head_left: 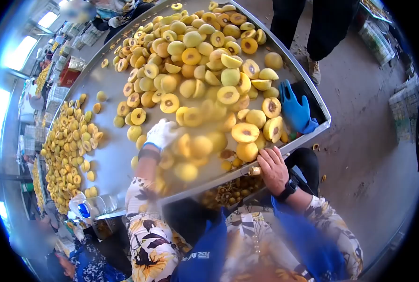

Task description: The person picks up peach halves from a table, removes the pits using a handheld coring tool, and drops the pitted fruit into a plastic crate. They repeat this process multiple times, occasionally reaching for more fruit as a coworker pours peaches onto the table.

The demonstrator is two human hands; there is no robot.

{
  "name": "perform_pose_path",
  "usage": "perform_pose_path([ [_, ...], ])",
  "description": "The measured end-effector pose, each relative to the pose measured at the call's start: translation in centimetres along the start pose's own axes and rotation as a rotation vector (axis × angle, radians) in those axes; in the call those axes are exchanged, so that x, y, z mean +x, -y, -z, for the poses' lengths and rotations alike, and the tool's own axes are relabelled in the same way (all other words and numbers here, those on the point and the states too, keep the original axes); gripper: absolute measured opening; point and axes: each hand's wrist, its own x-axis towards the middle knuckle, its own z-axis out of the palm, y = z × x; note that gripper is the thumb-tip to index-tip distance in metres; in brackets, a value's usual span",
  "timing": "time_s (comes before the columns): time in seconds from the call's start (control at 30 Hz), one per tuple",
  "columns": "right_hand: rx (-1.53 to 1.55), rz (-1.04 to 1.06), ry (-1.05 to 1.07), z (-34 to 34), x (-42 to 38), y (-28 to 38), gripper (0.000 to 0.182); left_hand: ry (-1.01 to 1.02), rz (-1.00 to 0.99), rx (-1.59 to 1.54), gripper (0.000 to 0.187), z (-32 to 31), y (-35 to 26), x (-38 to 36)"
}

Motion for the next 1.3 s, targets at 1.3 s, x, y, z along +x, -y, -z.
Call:
perform_pose_path([
  [1.3, 0.273, 0.082, -0.202, 2.5, -2.0, -2.3, 0.037, 0.041, -0.29, 0.031, 0.051, -0.4, -22.3, 16.0],
])
